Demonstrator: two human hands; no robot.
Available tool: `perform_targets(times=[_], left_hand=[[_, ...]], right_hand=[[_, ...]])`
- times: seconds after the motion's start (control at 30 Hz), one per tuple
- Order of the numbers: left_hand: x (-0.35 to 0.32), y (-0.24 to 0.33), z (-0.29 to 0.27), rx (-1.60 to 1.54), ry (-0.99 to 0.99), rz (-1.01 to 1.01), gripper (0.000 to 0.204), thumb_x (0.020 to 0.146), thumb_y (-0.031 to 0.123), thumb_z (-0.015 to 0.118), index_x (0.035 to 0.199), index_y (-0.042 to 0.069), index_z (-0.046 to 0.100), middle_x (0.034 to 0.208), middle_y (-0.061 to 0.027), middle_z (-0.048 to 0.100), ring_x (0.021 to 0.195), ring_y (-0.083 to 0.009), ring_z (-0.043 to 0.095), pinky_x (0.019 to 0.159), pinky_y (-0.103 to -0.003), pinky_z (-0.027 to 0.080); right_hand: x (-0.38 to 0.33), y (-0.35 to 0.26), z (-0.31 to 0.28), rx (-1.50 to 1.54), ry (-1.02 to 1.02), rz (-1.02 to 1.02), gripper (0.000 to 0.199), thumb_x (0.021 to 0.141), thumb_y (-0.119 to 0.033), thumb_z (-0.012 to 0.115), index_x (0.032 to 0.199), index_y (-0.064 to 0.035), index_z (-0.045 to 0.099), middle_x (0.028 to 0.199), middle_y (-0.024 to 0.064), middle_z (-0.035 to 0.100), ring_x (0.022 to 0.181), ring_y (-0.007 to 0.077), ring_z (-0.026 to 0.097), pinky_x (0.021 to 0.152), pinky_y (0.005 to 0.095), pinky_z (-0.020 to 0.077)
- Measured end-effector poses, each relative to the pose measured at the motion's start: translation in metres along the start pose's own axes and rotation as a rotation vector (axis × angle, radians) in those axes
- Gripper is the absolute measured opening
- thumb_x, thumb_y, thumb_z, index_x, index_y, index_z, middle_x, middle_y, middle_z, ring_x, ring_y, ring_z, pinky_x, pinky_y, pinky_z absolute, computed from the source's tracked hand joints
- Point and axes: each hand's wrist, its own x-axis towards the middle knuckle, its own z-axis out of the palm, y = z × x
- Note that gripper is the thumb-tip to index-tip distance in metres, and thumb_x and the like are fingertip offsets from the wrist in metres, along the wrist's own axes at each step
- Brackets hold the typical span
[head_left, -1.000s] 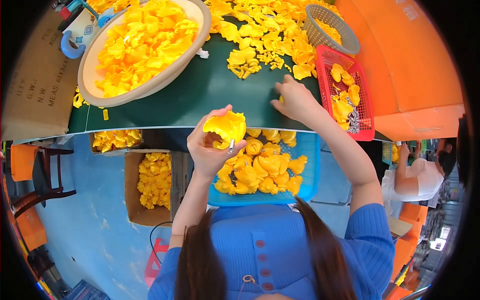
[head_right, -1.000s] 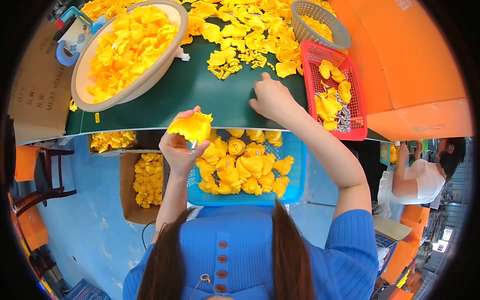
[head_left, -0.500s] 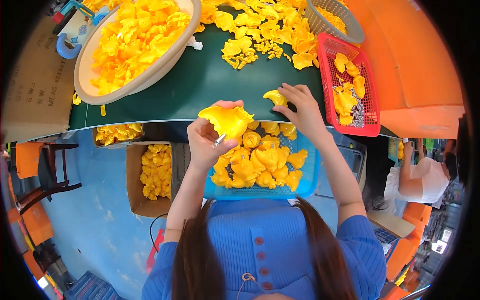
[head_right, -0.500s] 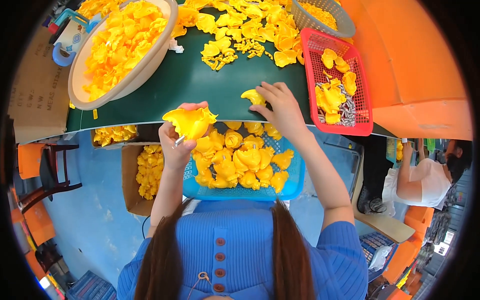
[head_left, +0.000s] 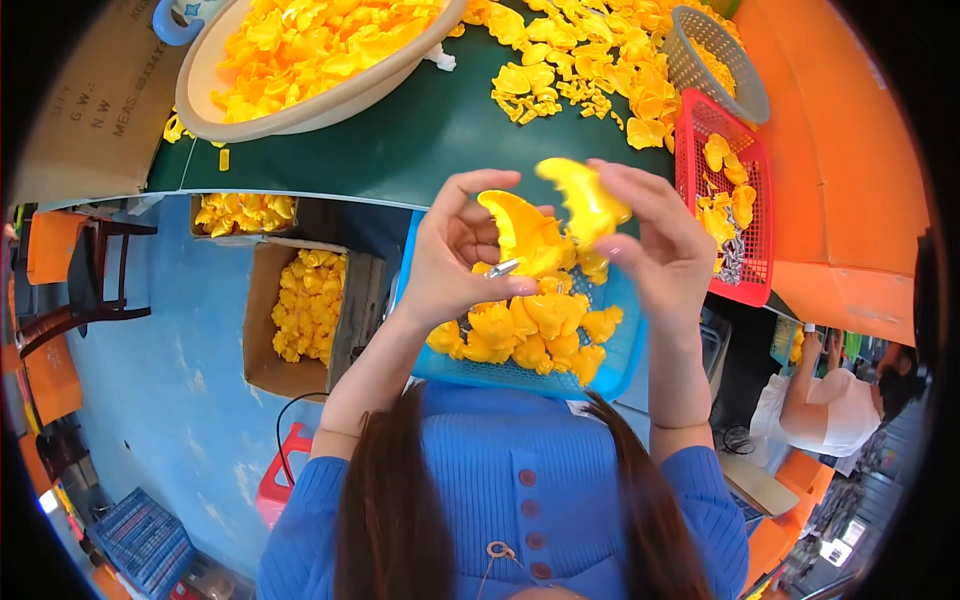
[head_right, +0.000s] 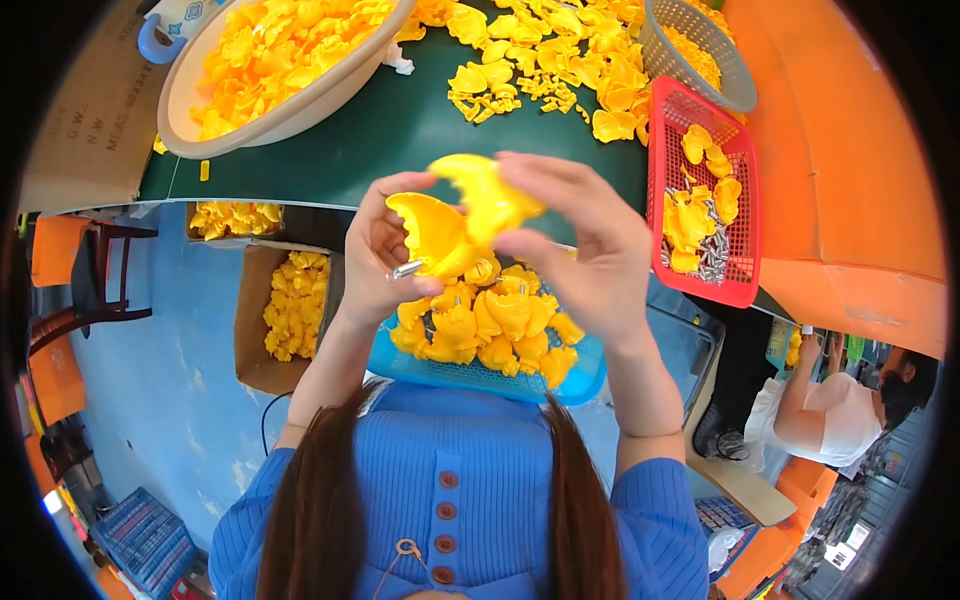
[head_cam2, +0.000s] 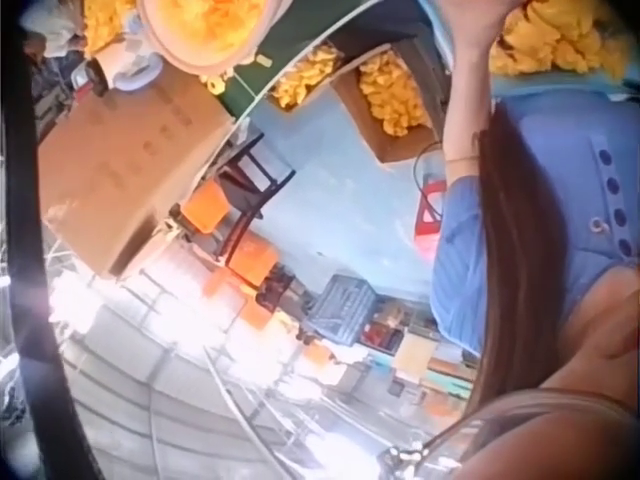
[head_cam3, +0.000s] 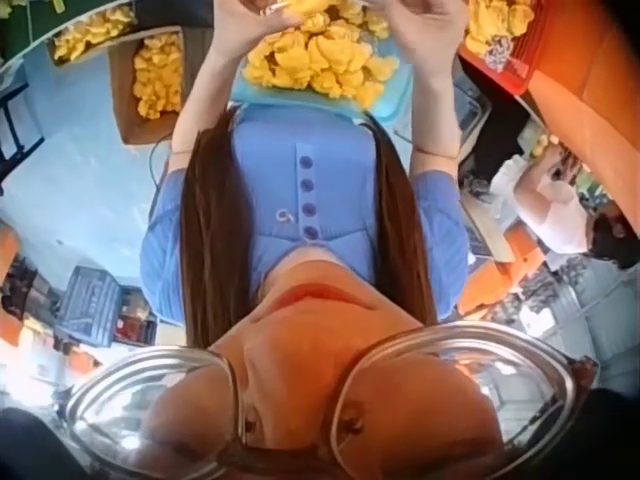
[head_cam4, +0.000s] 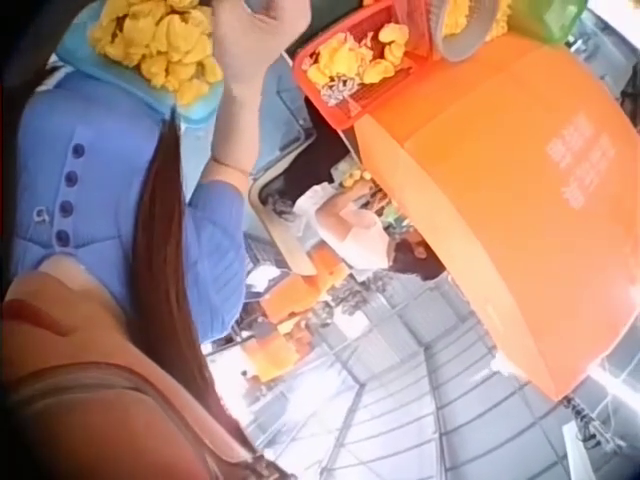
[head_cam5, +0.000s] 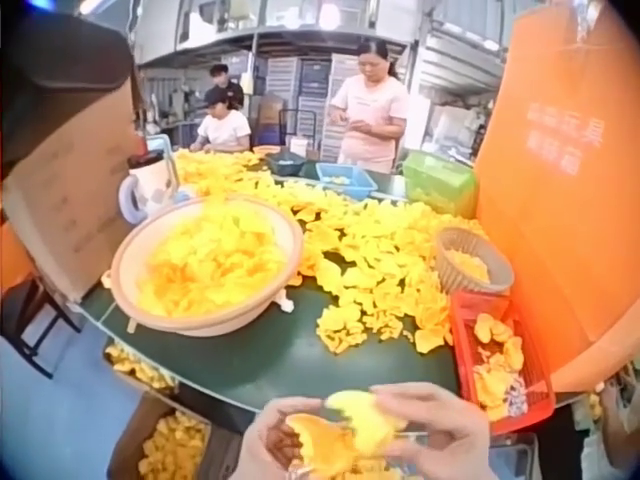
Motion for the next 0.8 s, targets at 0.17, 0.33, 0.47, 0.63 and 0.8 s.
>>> perform_targets(times=[0.17,0.33,0.47,0.63,0.8], left_hand=[[-0.002,0.005,0.004,0.076,0.010,0.023,0.064,0.060,0.003,0.082,0.112,0.001,0.043,0.101,-0.0105,0.060,0.094,-0.0170,0.062,0.077,-0.027,0.053],[-0.004,0.008,0.001,0.118,0.009,-0.002,0.059,0.060,0.003,0.082,0.106,0.002,0.045,0.102,-0.0096,0.060,0.093,-0.0158,0.062,0.076,-0.026,0.053],[-0.004,0.008,0.002,0.127,0.012,0.005,0.057,0.060,0.002,0.081,0.105,0.003,0.046,0.102,-0.0089,0.060,0.092,-0.0154,0.062,0.076,-0.025,0.053],[-0.003,0.009,0.002,0.116,0.027,0.002,0.055,0.060,0.000,0.081,0.103,0.002,0.047,0.101,-0.0081,0.060,0.092,-0.0156,0.062,0.075,-0.025,0.053],[-0.003,0.009,0.001,0.121,0.027,-0.008,0.054,0.061,0.000,0.080,0.104,0.002,0.048,0.101,-0.0087,0.060,0.091,-0.0155,0.062,0.073,-0.025,0.054]], right_hand=[[0.001,-0.014,0.016,-0.056,-0.167,-0.090,0.038,0.068,-0.001,0.073,0.106,-0.0021,0.064,0.108,0.0141,0.060,0.101,0.0219,0.058,0.086,0.0295,0.0454],[-0.001,-0.014,0.021,-0.011,-0.147,-0.004,0.036,0.068,-0.003,0.074,0.103,-0.0025,0.065,0.105,0.0141,0.061,0.099,0.0217,0.059,0.085,0.0293,0.0458],[-0.001,-0.014,0.021,0.013,-0.149,0.014,0.036,0.069,-0.003,0.073,0.103,-0.0021,0.065,0.105,0.0141,0.061,0.099,0.0214,0.058,0.086,0.0292,0.0450],[-0.002,-0.012,0.022,0.024,-0.139,0.008,0.036,0.069,-0.002,0.073,0.104,-0.0008,0.064,0.105,0.0144,0.061,0.100,0.0213,0.058,0.086,0.0296,0.0443],[-0.002,-0.012,0.022,0.030,-0.138,0.022,0.035,0.070,-0.001,0.072,0.103,0.0000,0.064,0.105,0.0146,0.061,0.100,0.0212,0.057,0.087,0.0297,0.0442]])
